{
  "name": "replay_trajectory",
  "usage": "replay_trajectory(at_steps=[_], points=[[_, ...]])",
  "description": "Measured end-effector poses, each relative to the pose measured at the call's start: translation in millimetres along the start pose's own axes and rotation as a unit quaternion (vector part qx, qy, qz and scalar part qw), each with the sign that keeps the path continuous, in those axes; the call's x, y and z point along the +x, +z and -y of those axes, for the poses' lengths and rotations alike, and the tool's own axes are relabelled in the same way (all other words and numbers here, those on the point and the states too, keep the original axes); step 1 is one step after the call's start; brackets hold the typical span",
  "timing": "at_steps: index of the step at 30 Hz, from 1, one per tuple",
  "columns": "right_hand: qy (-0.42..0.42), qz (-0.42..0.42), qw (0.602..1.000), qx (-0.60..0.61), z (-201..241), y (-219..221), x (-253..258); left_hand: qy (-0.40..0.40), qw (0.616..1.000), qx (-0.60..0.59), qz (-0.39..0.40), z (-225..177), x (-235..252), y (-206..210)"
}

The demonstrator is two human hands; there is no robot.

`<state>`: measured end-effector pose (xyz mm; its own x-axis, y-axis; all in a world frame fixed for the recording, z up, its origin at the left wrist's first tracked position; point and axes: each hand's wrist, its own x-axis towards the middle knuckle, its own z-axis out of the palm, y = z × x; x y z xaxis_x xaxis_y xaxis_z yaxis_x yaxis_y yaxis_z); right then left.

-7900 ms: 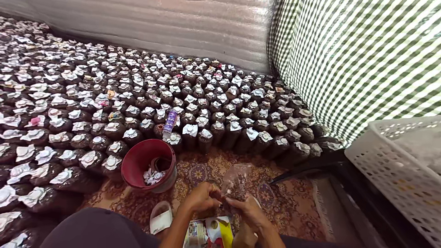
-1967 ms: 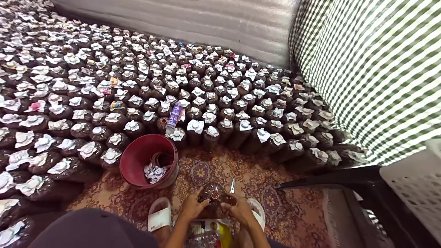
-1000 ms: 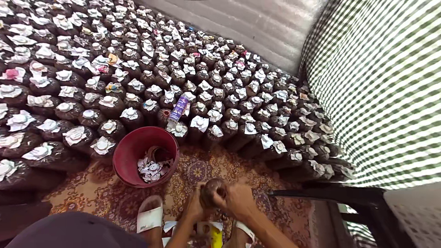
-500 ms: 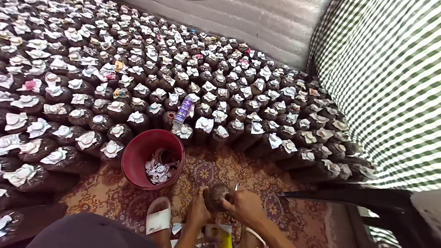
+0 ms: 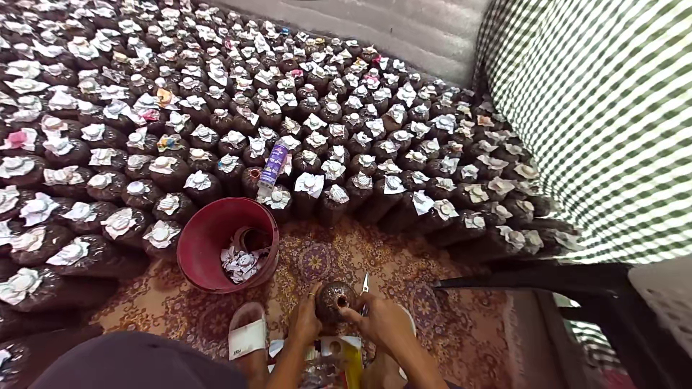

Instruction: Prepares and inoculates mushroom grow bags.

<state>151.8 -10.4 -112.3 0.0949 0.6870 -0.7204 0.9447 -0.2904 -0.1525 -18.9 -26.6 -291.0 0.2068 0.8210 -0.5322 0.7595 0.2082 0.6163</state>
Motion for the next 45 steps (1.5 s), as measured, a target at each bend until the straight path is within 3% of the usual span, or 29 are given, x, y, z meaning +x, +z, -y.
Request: replay_trajectory(at_steps=[3,6,8,10,15,19,21,23,26,29,32,34,36,41,45], points=[[0.02,-0.091,0.989,0.118,-27,-3,-32,-0.033,0.999,0.042,0.0,-3,-10,-9],[0.019,-0.179,0.966,0.188,-55,18,-46,-0.111,0.979,0.137,0.102,-13,-30,-26],[0.035,-0.156,0.97,0.184,-66,25,-48,-0.105,0.946,0.205,0.228,-5,-39,-24],[0.051,-0.098,0.98,0.163,-66,22,-48,-0.065,0.913,0.265,0.304,4,-55,-9],[0.0,-0.076,0.976,0.202,-61,16,-46,0.0,0.889,0.343,0.304,6,-73,19],[0.019,-0.07,0.958,0.278,-90,32,-28,0.017,0.894,0.321,0.313,-34,-72,-22],[0.027,-0.072,0.922,0.38,-104,38,-23,0.053,0.909,0.293,0.291,-62,-75,-58],[0.008,-0.052,0.856,0.515,-107,37,-31,0.104,0.931,0.241,0.255,-84,-82,-92],[-0.095,0.015,0.747,0.658,-98,42,-39,0.185,0.96,0.111,0.176,-95,-89,-125],[-0.217,0.067,0.674,0.703,-67,54,-42,0.229,0.964,-0.024,0.137,-99,-93,-134],[-0.201,0.065,0.629,0.748,-38,63,-47,0.255,0.95,-0.119,0.133,-95,-93,-120],[-0.163,0.019,0.651,0.741,-38,66,-42,0.253,0.946,-0.121,0.162,-94,-92,-115],[-0.128,-0.045,0.7,0.701,-49,66,-35,0.214,0.955,-0.105,0.178,-92,-91,-122],[-0.095,-0.237,0.844,0.472,-84,66,-18,0.065,0.996,-0.022,0.05,-74,-88,-149],[-0.058,-0.286,0.908,0.3,-87,62,-14,0.04,0.999,-0.01,-0.001,-76,-90,-155]])
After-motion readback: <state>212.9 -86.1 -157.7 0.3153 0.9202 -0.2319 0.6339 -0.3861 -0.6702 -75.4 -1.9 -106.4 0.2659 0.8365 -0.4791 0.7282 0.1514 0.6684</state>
